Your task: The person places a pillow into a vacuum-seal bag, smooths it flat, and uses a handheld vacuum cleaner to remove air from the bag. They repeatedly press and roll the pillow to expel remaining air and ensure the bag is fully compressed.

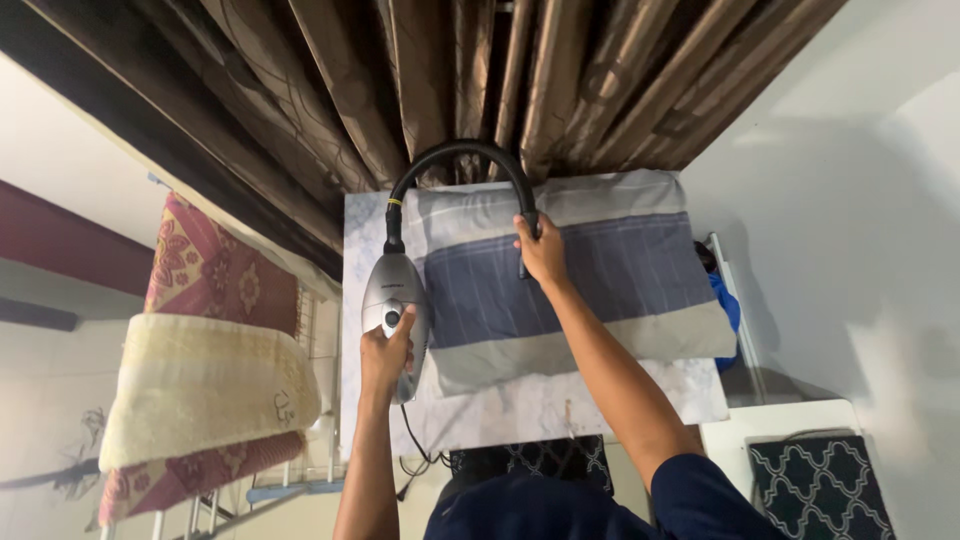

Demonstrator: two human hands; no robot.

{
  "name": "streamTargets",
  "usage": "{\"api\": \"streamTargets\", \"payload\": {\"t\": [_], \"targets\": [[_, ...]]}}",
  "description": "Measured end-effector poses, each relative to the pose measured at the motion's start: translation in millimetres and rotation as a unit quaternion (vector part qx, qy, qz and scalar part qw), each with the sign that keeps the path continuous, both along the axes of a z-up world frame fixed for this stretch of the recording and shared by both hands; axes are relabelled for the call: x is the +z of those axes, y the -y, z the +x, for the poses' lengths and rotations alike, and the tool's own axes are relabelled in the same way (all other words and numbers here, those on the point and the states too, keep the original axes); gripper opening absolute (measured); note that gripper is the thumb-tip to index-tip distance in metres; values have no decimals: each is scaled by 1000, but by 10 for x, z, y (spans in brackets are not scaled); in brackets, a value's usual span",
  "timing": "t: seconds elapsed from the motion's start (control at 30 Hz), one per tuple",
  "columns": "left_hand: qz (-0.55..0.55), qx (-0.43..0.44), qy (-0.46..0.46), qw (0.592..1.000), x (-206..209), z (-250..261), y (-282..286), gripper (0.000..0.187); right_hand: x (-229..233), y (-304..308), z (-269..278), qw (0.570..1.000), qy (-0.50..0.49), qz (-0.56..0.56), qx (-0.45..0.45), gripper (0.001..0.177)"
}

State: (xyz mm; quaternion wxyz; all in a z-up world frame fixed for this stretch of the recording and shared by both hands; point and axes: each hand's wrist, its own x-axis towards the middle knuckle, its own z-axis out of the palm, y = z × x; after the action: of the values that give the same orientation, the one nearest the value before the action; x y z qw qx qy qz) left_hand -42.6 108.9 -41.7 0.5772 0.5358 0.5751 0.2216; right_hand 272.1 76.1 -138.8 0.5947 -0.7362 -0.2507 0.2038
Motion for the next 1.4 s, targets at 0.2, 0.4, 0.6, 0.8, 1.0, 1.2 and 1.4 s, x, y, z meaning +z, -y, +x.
{"api": "streamTargets", "payload": {"t": [0.2,0.4,0.6,0.8,1.0,1.2,1.4], "targets": [[-11,-23,-10,1000,-354,87,-524,52,-129,-199,594,945,288,-153,-10,47],[-14,-12,-11,1000,-721,272,-714,50,-65,-189,1428,852,407,-329,-6,40],[103,-84,-277,952,-943,270,-820,62,32,-49,1871,789,514,-334,19,46],[265,-28,-394,880,-718,590,-658,78,-129,118,2100,851,442,-249,132,55],[448,-28,-253,857,-453,1669,-421,67,-244,227,2694,892,262,-169,327,68],[499,-127,-147,845,-867,2793,-442,62,-406,157,2982,838,475,-243,116,60],[420,-292,-229,828,-1185,3362,-775,83,-1025,213,2858,924,307,-199,114,61]]}}
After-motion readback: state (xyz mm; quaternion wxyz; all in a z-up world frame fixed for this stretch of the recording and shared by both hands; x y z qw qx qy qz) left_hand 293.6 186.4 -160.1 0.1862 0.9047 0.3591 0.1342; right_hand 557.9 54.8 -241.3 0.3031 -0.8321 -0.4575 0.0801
